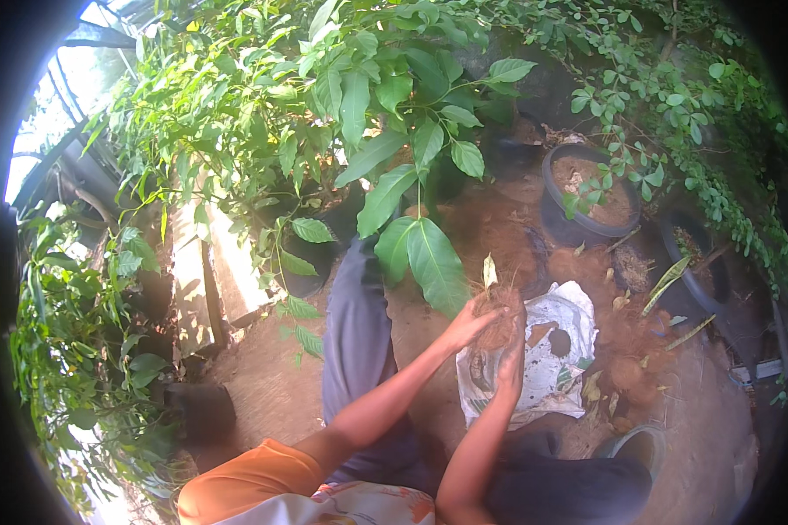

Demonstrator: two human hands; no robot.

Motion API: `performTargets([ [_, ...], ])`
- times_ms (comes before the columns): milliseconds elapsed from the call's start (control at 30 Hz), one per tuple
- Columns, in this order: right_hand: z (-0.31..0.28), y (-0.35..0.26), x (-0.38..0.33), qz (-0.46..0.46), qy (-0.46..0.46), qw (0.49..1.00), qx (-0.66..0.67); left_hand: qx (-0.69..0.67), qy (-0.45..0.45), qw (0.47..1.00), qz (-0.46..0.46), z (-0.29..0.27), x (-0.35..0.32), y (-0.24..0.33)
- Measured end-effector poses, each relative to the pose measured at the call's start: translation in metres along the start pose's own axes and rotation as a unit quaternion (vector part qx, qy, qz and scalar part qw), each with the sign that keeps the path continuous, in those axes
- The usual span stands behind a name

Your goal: The person sits on the ground and wraps small plants with fibrous material, using a white sack as a work surface. They repeatedly pick up a plant, wrap it with the fibrous material, and place it aside.

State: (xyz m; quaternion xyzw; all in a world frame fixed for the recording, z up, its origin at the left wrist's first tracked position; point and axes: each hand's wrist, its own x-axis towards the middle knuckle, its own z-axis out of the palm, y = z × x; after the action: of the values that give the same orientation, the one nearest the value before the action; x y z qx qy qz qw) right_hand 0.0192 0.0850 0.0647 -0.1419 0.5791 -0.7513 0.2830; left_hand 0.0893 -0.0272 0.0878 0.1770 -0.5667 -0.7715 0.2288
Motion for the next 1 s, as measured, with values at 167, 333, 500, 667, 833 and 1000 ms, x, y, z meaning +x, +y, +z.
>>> performTargets([
  [167,0.011,-0.016,-0.005,-0.03,-0.036,0.998,-0.045,0.034,0.03,0.999,0.0,-0.002,-0.003,-0.005],
  [333,0.032,-0.027,-0.001,-0.068,-0.072,0.992,-0.078,0.043,-0.007,0.999,-0.019,-0.011,-0.011,0.023],
  [500,0.044,-0.039,-0.003,-0.142,-0.118,0.975,-0.122,0.049,0.077,0.996,0.004,-0.01,-0.02,0.041],
  [667,0.062,-0.048,-0.007,-0.197,-0.126,0.963,-0.137,0.072,0.053,0.996,0.033,-0.016,-0.026,0.066],
  [833,0.095,-0.053,-0.019,-0.179,-0.143,0.972,-0.055,0.063,0.136,0.988,0.024,-0.024,-0.04,0.09],
  [1000,0.112,-0.065,-0.028,-0.22,-0.18,0.954,-0.1,0.042,0.166,0.985,0.026,-0.033,-0.043,0.092],
])
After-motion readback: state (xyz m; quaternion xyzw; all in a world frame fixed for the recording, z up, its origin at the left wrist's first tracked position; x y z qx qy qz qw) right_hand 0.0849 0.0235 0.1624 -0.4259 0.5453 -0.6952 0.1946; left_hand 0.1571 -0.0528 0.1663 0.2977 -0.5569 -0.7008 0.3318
